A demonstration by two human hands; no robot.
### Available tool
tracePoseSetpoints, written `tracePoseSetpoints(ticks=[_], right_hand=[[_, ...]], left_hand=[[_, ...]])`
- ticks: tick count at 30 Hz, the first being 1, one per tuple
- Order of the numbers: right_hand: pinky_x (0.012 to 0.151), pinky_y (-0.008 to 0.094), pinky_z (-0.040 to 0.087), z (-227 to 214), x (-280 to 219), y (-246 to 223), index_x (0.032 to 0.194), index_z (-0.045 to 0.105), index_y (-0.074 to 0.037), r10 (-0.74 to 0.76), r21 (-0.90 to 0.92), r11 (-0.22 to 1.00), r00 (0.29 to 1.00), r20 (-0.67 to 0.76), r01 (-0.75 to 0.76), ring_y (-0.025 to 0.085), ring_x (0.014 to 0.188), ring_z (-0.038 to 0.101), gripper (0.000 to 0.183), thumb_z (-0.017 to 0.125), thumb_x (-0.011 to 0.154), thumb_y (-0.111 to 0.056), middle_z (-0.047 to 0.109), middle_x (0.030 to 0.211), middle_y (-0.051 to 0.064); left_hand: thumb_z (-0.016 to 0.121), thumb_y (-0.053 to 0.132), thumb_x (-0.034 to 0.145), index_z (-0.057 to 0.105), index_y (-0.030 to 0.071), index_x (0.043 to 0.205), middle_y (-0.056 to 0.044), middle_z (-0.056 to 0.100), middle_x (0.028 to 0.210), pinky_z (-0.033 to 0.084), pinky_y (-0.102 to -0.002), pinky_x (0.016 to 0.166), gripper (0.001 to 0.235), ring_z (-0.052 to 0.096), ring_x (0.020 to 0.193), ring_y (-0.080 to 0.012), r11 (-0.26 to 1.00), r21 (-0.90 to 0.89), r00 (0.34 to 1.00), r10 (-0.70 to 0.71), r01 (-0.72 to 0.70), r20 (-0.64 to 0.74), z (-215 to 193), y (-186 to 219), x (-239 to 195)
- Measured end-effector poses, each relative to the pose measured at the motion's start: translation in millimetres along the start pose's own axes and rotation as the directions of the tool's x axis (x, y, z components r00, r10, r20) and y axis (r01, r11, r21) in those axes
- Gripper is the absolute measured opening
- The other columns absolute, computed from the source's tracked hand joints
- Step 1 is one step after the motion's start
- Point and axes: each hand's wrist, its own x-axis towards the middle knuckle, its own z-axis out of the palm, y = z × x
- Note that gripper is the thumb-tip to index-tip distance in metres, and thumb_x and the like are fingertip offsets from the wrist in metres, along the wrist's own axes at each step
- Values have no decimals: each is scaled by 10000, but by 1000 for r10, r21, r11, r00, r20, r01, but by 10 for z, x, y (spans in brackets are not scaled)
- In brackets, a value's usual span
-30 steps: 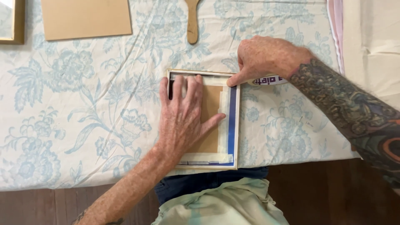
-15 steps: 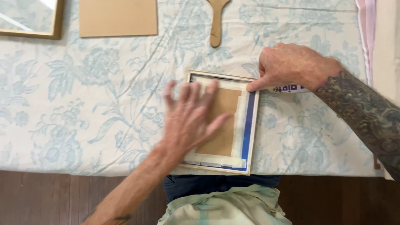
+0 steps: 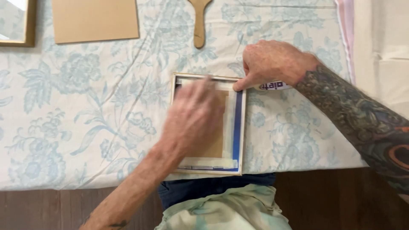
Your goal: Applying masking tape to the back of a picture frame to secure the backing material.
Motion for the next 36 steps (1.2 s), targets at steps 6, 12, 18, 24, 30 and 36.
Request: tracePoseSetpoints(ticks=[6, 12, 18, 24, 30, 36], right_hand=[[764, 571, 585, 280, 31, 122, 838, 826, -90, -67, 99, 992, 989, -129, 80, 455, 909, 743, 510, 715, 813, -587, 755, 798, 246], [813, 539, 595, 214, -49, 146, 902, 807, -180, 1, 219, 975, 995, -102, 22, 316, 944, 753, 291, 752, 803, -448, 745, 807, 52], [827, 610, 587, 442, -168, 80, 880, 787, -172, -30, 138, 987, 943, -332, 80, 392, 997, 722, 203, 700, 865, -354, 739, 913, 54], [790, 586, 597, 625, -213, 3, 861, 755, -177, 11, 90, 995, 876, -482, 37, 382, 945, 730, 162, 736, 910, -331, 693, 898, 66], [774, 587, 607, 715, -272, -72, 947, 756, -190, 46, 74, 997, 845, -533, -7, 401, 891, 751, 122, 756, 898, -301, 698, 967, 65], [715, 572, 619, 865, -236, -168, 897, 738, -205, 37, 16, 999, 792, -609, -34, 409, 805, 749, 80, 730, 924, -281, 661, 990, 48]], left_hand=[[671, 251, 954, 639, -15, 1297, -195, 575, 1318, 458, -423, 1013, 435, 590, 1191, -321, 989, 64, 964, 147, -136, -222, 566, 32, 19], [666, 304, 914, 620, 20, 1306, -138, 553, 1321, 458, -385, 1022, 486, 579, 1187, -267, 992, 75, 974, 110, -97, -199, 579, 3, 42], [590, 264, 947, 580, -27, 1388, -186, 528, 1330, 428, -397, 1046, 528, 554, 1198, -293, 984, 134, 972, 141, -117, -187, 616, 34, 89], [545, 270, 945, 561, -37, 1413, -193, 521, 1333, 424, -400, 1037, 560, 548, 1156, -287, 983, 140, 975, 142, -118, -170, 672, 21, 97], [551, 271, 949, 578, -64, 1382, -196, 516, 1337, 409, -393, 1040, 549, 537, 1150, -272, 981, 158, 977, 137, -112, -165, 602, 51, 58], [539, 293, 963, 567, -52, 1397, -175, 508, 1349, 396, -385, 1054, 556, 521, 1149, -254, 980, 177, 983, 117, -91, -141, 597, 84, 59]])
